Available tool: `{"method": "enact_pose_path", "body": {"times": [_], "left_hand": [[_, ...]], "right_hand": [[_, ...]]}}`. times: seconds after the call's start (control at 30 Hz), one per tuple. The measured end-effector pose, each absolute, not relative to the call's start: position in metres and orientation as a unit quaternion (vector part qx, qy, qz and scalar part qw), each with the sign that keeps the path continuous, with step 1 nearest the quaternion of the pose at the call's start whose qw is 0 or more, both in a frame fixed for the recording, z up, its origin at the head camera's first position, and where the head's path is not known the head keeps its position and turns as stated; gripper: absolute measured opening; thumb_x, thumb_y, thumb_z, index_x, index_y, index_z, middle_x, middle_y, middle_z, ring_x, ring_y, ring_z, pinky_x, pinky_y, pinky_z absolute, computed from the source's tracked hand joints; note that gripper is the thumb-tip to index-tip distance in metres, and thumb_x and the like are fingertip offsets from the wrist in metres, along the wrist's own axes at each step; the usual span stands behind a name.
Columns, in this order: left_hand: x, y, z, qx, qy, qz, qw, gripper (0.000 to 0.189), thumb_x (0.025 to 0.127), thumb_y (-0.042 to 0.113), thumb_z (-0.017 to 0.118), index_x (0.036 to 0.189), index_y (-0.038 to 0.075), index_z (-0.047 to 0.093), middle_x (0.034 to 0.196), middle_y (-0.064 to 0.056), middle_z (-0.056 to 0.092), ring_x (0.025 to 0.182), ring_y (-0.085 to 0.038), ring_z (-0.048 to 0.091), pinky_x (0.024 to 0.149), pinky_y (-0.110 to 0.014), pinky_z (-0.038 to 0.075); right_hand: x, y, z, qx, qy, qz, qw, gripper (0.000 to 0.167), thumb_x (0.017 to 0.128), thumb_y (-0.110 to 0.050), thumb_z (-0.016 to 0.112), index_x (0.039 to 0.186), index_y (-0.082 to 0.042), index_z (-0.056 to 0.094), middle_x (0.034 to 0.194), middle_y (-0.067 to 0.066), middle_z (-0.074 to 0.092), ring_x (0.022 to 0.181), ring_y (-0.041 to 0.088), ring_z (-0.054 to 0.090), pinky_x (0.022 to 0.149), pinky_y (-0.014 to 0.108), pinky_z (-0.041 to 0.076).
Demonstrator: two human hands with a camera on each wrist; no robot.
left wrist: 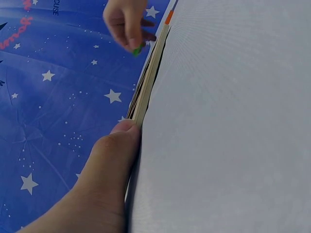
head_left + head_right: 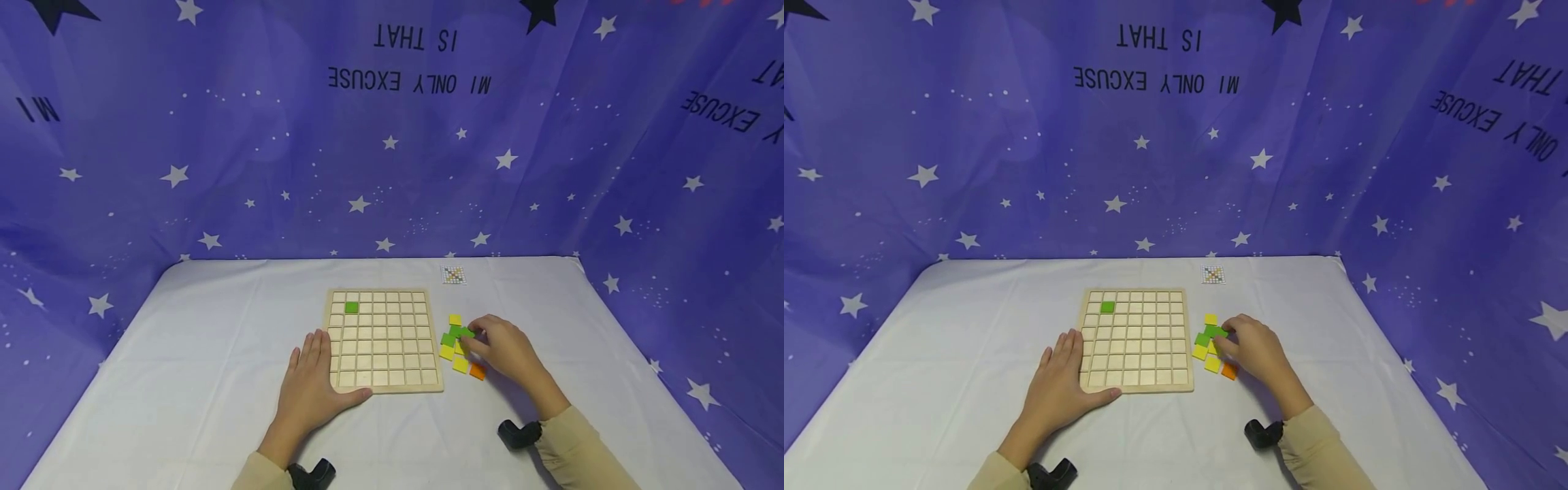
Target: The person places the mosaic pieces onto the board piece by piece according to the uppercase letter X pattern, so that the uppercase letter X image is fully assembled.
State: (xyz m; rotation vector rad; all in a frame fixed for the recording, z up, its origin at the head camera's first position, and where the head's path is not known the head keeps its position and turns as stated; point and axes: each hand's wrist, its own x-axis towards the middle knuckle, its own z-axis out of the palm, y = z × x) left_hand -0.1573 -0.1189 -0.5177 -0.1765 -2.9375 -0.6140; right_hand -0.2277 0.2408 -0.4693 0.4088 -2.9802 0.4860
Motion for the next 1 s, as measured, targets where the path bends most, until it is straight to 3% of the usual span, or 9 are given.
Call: {"method": "enact_pose_path", "body": {"times": [0.63,1.0], "left_hand": [[-0.158,-0.119,-0.516,-0.058,-0.974,-0.206,0.068,0.141,0.062,0.095,0.055,0.155,-0.006,0.022,0.164,-0.021,0.020,0.153,-0.037,0.018,0.125,-0.056,0.018],[-0.158,-0.119,-0.515,-0.059,-0.974,-0.208,0.065,0.141,0.062,0.094,0.056,0.155,-0.006,0.022,0.163,-0.021,0.021,0.153,-0.037,0.018,0.124,-0.056,0.018]], "right_hand": [[-0.254,0.103,-0.460,0.248,-0.950,0.189,-0.006,0.035,0.098,-0.039,0.061,0.122,-0.014,0.070,0.118,-0.001,0.069,0.107,0.016,0.067,0.092,0.038,0.057],[-0.262,0.064,-0.469,0.292,-0.950,0.100,0.055,0.026,0.098,-0.037,0.062,0.111,-0.019,0.074,0.105,-0.003,0.067,0.092,0.016,0.065,0.075,0.033,0.059]]}}
